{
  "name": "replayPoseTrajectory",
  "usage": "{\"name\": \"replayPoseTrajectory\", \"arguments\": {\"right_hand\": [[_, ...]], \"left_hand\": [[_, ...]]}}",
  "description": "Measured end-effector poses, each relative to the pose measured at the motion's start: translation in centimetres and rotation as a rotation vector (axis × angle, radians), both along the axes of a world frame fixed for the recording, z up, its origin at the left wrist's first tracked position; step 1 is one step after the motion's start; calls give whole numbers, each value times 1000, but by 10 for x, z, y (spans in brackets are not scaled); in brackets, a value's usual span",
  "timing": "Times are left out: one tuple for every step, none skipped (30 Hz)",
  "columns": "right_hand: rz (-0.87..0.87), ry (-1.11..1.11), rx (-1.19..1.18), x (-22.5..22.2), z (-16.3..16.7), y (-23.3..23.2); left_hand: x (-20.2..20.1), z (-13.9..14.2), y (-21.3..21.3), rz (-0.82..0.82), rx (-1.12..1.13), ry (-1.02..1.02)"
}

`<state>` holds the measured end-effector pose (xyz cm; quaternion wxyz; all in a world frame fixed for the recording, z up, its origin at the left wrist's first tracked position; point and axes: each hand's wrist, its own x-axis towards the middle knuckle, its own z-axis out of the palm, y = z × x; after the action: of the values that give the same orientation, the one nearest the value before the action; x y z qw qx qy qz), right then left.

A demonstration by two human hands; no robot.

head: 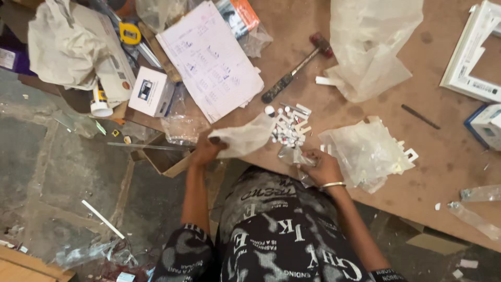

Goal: The person sorts small white plastic fittings and metal fasteners on a cluttered workbench, gathering the plastic pieces into a plastic bag and placing metal rods and screws into a cardboard box. They move papers and other items aside while working through the piles by hand.

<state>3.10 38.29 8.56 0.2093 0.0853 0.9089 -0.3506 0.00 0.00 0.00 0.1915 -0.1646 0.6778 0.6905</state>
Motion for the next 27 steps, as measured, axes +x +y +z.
{"name": "replayPoseTrajectory", "arguments": {"right_hand": [[-23, -9, -41, 3, 4, -1], [-47, -15, -81, 7, 8, -2], [-74, -57, -128, 9, 14, -2], [-99, -93, -178, 10, 21, -1], [-126, -131, -227, 12, 28, 1], [-164, -147, -243, 15, 35, 4], [-202, -163, -258, 19, 42, 8], [-242, -177, -273, 23, 48, 12], [-270, -168, -317, 26, 53, 16], [-297, -159, -361, 29, 59, 22], [-322, -150, -405, 33, 64, 28], [-336, -135, -386, 39, 69, 35], [-347, -119, -368, 43, 75, 42], [-356, -99, -352, 45, 79, 48], [-379, -76, -385, 47, 82, 54], [-401, -54, -419, 51, 85, 60], [-422, -35, -453, 53, 87, 65], [-433, -24, -433, 54, 88, 72], [-444, -14, -413, 52, 89, 78], [-451, -9, -393, 49, 88, 84], [-493, -10, -391, 41, 83, 89], [-539, -23, -384, 38, 76, 94], [-584, -38, -375, 44, 71, 98], [-599, -17, -428, 48, 67, 103], [-608, 15, -490, 43, 64, 108], [-617, 48, -553, 35, 62, 116], [-650, 63, -633, 32, 61, 124]], "left_hand": [[1, 4, -2, 16, 1, 51], [2, 9, -4, 32, 3, 106], [1, 14, -5, 48, 5, 167], [0, 20, -6, 91, 77, 169], [2, 25, -4, 132, 150, 169], [4, 30, -3, 170, 223, 167], [6, 33, -2, 178, 262, 245], [7, 34, 0, 184, 303, 324], [8, 35, 2, 190, 345, 403], [10, 34, 4, 195, 336, 427], [13, 33, 4, 200, 325, 451], [19, 32, 6, 207, 314, 473], [24, 30, 10, 234, 311, 458], [27, 29, 13, 262, 308, 448], [31, 31, 16, 292, 304, 438], [38, 33, 20, 304, 208, 482], [47, 33, 27, 318, 111, 523], [52, 37, 33, 332, 11, 562], [54, 41, 35, 318, -69, 586], [56, 45, 37, 307, -151, 606], [63, 47, 39, 298, -235, 618], [74, 49, 40, 286, -351, 657], [84, 48, 41, 271, -467, 691], [90, 50, 40, 260, -588, 736], [94, 54, 42, 264, -512, 614], [97, 60, 46, 268, -433, 496], [105, 66, 49, 267, -350, 373]]}}
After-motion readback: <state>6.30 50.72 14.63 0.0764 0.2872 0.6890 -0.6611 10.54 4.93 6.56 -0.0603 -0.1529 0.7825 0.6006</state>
